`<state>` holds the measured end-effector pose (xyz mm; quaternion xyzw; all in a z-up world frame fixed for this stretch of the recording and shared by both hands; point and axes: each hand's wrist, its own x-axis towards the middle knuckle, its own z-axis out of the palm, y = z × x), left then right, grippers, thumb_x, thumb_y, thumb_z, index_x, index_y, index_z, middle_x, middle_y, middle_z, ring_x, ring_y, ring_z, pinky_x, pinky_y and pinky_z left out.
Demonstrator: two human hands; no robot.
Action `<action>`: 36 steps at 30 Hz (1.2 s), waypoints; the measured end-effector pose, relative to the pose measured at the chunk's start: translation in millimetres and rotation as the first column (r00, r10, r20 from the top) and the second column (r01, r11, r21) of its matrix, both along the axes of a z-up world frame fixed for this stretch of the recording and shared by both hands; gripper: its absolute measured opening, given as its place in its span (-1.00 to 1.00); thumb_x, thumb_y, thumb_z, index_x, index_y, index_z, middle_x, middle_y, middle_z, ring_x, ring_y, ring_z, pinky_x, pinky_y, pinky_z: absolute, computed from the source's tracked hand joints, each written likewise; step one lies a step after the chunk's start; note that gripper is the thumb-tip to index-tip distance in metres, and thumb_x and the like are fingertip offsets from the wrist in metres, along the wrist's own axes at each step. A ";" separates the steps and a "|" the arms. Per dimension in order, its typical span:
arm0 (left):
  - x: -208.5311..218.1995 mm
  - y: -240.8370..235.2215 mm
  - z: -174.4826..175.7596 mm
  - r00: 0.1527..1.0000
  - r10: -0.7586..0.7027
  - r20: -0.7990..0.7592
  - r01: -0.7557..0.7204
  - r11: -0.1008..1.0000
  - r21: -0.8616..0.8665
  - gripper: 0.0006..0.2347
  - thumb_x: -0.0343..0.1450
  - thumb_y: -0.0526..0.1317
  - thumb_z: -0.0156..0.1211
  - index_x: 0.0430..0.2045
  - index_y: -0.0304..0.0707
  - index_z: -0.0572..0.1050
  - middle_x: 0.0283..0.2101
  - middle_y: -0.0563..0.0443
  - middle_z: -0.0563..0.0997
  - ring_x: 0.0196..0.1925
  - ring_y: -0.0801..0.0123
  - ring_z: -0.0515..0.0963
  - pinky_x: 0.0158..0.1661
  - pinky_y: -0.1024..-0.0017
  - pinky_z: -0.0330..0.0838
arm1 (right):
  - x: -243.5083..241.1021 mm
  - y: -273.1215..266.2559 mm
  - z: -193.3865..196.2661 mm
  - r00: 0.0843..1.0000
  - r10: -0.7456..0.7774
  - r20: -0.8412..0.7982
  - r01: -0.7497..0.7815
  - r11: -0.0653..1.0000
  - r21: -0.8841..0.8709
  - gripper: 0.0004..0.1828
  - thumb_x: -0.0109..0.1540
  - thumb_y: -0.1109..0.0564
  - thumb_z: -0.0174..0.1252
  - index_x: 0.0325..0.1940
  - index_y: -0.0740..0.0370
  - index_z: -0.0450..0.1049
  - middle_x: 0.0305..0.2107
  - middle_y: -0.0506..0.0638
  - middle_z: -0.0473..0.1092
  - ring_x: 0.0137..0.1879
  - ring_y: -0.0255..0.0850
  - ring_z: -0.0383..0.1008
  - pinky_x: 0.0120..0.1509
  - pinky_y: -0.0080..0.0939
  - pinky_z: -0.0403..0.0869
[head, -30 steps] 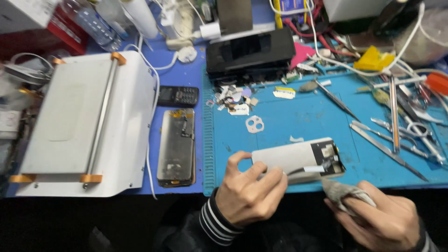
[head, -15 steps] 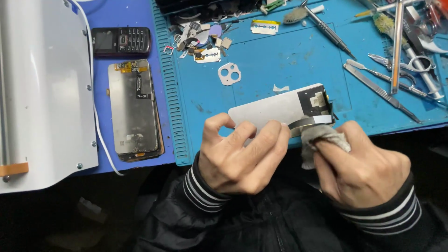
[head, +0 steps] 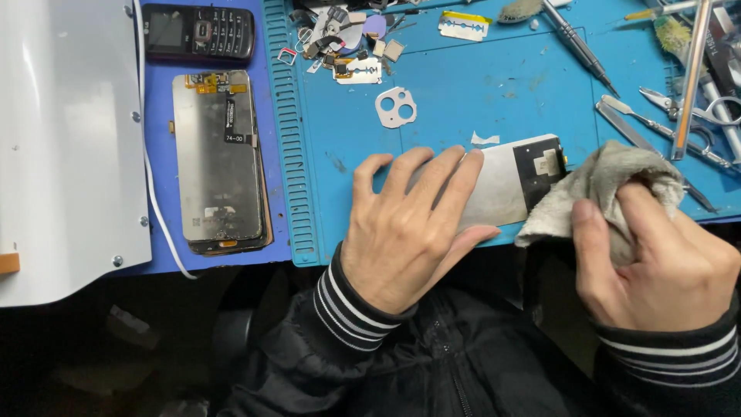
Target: Cleaning a smartphone screen component with a cloth and cleaning solution at a repair workbench.
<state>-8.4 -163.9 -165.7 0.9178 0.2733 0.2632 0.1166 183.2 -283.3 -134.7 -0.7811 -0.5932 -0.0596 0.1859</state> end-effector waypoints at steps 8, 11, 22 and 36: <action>-2.1 -0.8 -5.1 1.000 -0.008 0.024 0.009 0.999 -0.039 -0.43 0.40 0.05 0.37 0.21 -0.33 0.41 0.19 -0.04 0.50 0.19 0.17 0.44 0.23 0.04 0.21 | 29.8 -10.2 -20.1 0.991 0.125 0.046 -0.128 0.991 0.047 -0.84 0.43 0.25 0.27 0.00 0.46 0.52 -0.19 0.26 0.50 -0.17 -0.03 0.57 -0.06 -0.21 0.52; -1.9 -2.2 -5.5 0.999 0.008 0.034 -0.007 1.000 -0.010 -0.46 0.39 0.05 0.38 0.18 -0.28 0.45 0.20 -0.03 0.50 0.24 0.16 0.42 0.26 0.00 0.19 | 44.9 -18.1 -32.4 0.980 0.129 -0.153 -0.120 0.991 0.066 -0.84 0.48 0.30 0.14 0.09 0.49 0.48 -0.16 0.19 0.50 -0.10 -0.18 0.57 0.04 -0.31 0.54; 43.4 -31.4 -11.3 0.976 -0.199 0.094 0.197 0.980 0.030 -0.34 0.38 0.11 0.37 0.34 -0.24 0.38 0.41 -0.07 0.43 0.51 0.11 0.25 0.46 -0.38 -0.10 | 54.4 -27.2 -40.7 0.900 0.004 -0.437 0.034 0.996 0.079 -0.79 0.45 0.29 0.14 0.12 0.51 0.46 -0.21 0.10 0.49 -0.17 -0.29 0.52 -0.06 -0.41 0.45; 65.1 -36.9 -25.7 0.977 -0.211 0.025 0.210 0.978 0.014 -0.41 0.35 0.16 0.35 0.17 -0.17 0.42 0.30 -0.03 0.49 0.45 0.10 0.35 0.45 -0.47 -0.05 | 71.2 -43.4 -47.2 0.904 0.032 -0.425 0.020 0.993 0.116 -0.78 0.42 0.24 0.16 0.09 0.45 0.48 -0.16 0.10 0.47 -0.16 -0.25 0.49 -0.05 -0.39 0.44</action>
